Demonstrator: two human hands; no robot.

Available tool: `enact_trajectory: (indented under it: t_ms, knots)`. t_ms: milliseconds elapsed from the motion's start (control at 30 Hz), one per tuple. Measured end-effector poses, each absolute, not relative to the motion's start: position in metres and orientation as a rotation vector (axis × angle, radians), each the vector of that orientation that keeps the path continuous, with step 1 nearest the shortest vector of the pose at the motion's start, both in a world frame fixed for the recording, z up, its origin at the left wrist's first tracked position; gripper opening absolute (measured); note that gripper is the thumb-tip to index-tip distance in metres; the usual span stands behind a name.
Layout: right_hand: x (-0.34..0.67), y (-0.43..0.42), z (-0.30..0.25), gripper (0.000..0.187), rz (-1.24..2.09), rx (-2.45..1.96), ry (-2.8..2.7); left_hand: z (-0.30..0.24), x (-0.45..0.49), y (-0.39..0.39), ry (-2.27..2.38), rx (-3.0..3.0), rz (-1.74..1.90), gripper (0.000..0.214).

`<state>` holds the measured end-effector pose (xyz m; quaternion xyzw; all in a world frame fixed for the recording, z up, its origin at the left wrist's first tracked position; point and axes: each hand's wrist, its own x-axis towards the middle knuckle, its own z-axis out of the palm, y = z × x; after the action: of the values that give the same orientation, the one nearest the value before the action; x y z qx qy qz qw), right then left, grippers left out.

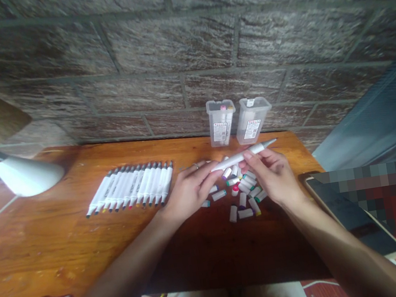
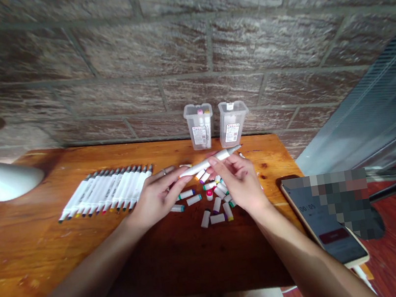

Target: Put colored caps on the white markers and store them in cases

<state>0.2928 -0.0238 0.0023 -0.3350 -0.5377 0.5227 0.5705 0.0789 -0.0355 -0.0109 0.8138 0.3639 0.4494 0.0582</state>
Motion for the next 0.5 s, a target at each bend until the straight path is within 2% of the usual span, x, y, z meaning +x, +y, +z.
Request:
enact_trajectory:
  t_ms: [500]
  knots:
    - [0.2861, -0.0186, 0.0026, 0.025, 1.175, -0.809, -1.235, -0.0082, 0.0827, -0.0329, 1.194, 2.402, 1.359, 0.024]
